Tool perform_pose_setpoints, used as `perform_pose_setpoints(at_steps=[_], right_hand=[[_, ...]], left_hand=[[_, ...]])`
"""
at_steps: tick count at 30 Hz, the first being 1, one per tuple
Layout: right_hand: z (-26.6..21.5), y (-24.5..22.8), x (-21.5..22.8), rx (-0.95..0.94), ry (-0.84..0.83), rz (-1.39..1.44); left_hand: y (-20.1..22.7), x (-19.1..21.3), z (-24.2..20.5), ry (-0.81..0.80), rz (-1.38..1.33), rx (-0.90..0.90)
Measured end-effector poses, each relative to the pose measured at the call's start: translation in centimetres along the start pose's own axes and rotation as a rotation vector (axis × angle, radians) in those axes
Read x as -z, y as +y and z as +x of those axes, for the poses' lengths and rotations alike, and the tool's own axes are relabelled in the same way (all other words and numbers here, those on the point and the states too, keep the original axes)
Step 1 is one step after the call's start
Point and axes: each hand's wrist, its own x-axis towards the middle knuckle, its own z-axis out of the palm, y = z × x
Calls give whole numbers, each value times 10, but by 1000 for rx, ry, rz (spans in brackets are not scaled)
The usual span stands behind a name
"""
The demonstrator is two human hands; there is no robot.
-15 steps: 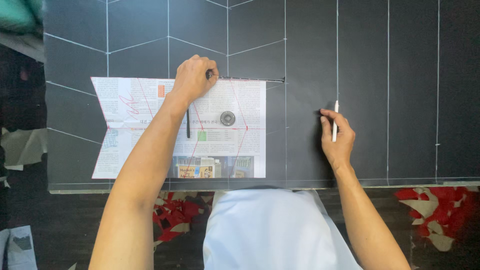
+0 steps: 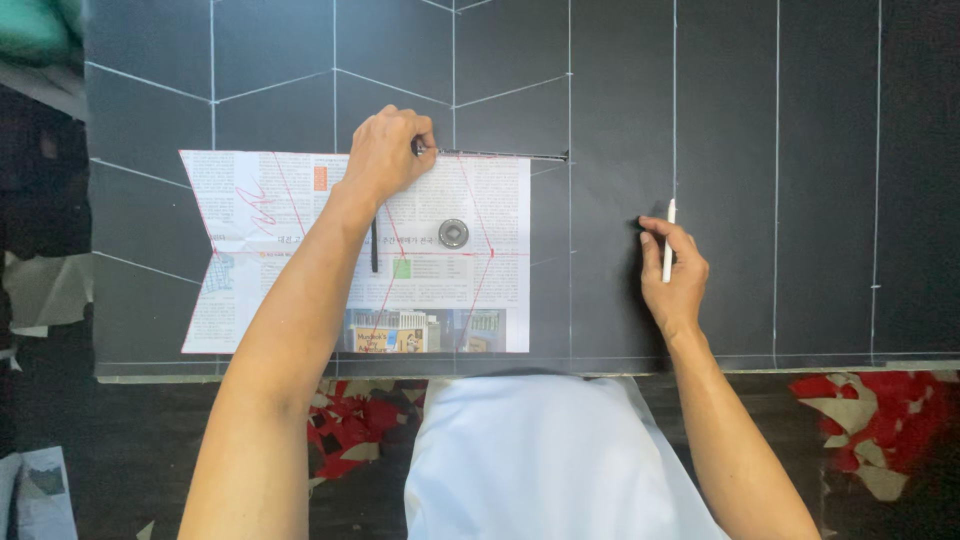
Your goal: The person uses a tape measure and a white marker to draw straight lines on a large black board. They repeatedly measure distances, mark points, and connect them with a ruler to create a grid pattern.
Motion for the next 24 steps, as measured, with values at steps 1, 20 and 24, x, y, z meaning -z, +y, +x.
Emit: perform_pose_setpoints(at_steps=[1,20,24], right_hand=[[0,0,1,-5,-7,2],[36,-16,31,238,-440,166],[55,2,64,388,-539,199]], left_hand=[[2,1,-1,4,5,-6],[302,-55,-207,367,-510,1090],[331,-95,-201,502,-334,1132]])
